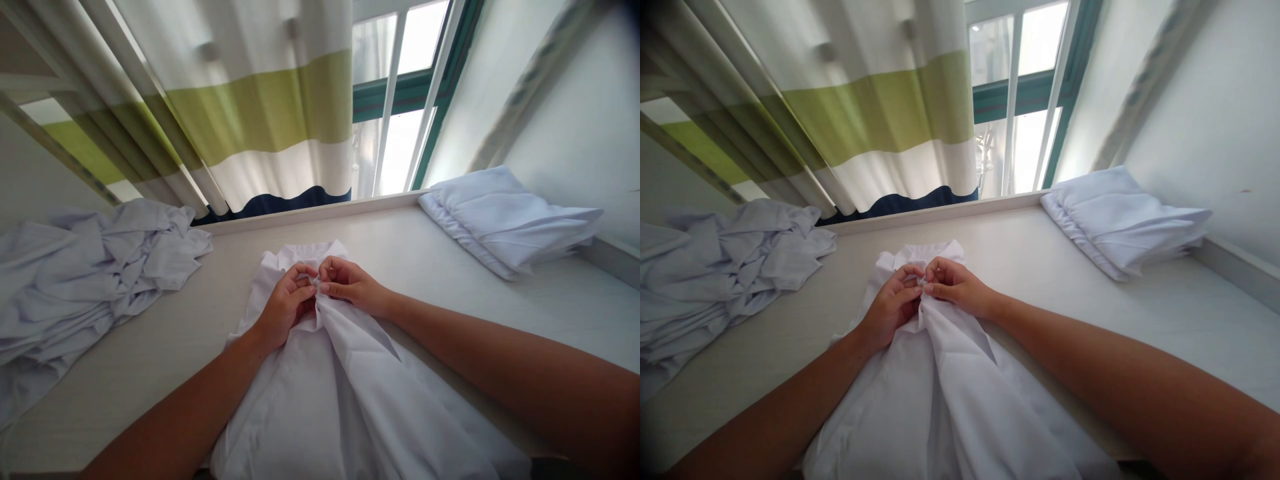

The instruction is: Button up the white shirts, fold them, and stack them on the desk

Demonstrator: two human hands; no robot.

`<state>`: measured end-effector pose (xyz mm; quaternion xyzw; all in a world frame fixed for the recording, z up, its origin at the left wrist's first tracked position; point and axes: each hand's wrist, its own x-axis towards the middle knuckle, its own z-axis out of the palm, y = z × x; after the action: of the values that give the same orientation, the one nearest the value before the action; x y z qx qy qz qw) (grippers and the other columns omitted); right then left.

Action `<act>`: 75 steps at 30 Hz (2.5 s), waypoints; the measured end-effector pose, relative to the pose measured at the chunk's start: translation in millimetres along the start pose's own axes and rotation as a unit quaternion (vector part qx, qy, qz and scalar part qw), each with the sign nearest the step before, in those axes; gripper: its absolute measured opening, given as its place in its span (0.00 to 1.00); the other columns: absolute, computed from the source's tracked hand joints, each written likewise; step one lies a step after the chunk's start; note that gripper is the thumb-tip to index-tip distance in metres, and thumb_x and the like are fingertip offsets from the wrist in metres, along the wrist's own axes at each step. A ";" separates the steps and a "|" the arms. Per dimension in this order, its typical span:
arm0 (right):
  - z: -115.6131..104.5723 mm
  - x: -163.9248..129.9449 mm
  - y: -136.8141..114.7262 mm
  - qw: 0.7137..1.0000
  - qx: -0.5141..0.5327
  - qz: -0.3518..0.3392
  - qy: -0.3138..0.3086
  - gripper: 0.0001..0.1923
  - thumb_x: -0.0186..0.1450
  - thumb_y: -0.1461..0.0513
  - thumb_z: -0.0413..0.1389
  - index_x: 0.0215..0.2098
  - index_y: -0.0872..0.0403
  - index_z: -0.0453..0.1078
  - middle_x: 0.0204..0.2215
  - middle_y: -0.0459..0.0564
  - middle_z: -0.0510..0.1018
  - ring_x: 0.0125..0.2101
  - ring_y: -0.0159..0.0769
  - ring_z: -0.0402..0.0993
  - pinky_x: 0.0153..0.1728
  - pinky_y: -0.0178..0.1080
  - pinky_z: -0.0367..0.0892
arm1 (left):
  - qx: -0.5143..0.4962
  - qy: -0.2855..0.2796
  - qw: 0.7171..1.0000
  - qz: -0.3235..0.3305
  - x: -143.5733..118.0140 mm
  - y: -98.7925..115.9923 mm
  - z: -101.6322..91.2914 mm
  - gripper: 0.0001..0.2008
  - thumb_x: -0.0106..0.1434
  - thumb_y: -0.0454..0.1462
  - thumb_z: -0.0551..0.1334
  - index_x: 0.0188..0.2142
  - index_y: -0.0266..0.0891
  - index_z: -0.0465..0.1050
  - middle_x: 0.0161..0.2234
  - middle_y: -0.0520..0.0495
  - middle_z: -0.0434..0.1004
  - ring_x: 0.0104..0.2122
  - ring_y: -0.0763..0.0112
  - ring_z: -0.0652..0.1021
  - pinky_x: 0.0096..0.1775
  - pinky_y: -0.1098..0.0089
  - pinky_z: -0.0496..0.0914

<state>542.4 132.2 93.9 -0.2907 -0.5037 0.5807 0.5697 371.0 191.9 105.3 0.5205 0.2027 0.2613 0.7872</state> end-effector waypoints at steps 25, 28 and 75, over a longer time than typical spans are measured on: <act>-4.4 -0.8 3.7 0.999 -0.035 -0.024 -0.030 0.19 0.58 0.55 0.68 0.32 0.54 0.63 0.24 0.39 0.65 0.24 0.25 0.57 0.26 0.32 0.52 | 0.051 -0.056 0.997 0.023 -5.8 2.2 -7.4 0.17 0.57 0.36 0.72 0.41 0.42 0.67 0.39 0.51 0.73 0.37 0.73 0.76 0.38 0.74 0.69; -5.5 0.2 5.5 0.998 -0.043 -0.034 -0.031 0.19 0.58 0.54 0.68 0.32 0.54 0.63 0.24 0.38 0.64 0.24 0.25 0.58 0.26 0.32 0.53 | 0.075 -0.041 0.996 0.034 -6.4 1.6 -6.7 0.17 0.58 0.37 0.72 0.41 0.42 0.67 0.39 0.51 0.74 0.38 0.72 0.76 0.38 0.74 0.69; -43.7 -10.5 -64.4 0.782 -0.603 0.082 0.133 0.28 0.68 0.39 0.47 0.49 0.50 0.72 0.42 0.54 0.79 0.37 0.41 0.75 0.37 0.42 0.68 | 0.654 0.092 0.751 0.022 -9.0 53.4 -69.5 0.23 0.61 0.55 0.62 0.46 0.42 0.73 0.36 0.46 0.77 0.33 0.61 0.76 0.37 0.65 0.65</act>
<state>607.8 123.2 136.3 -0.6894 -0.6447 0.1588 0.2895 312.1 253.0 129.0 0.8860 0.3837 0.1287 0.2265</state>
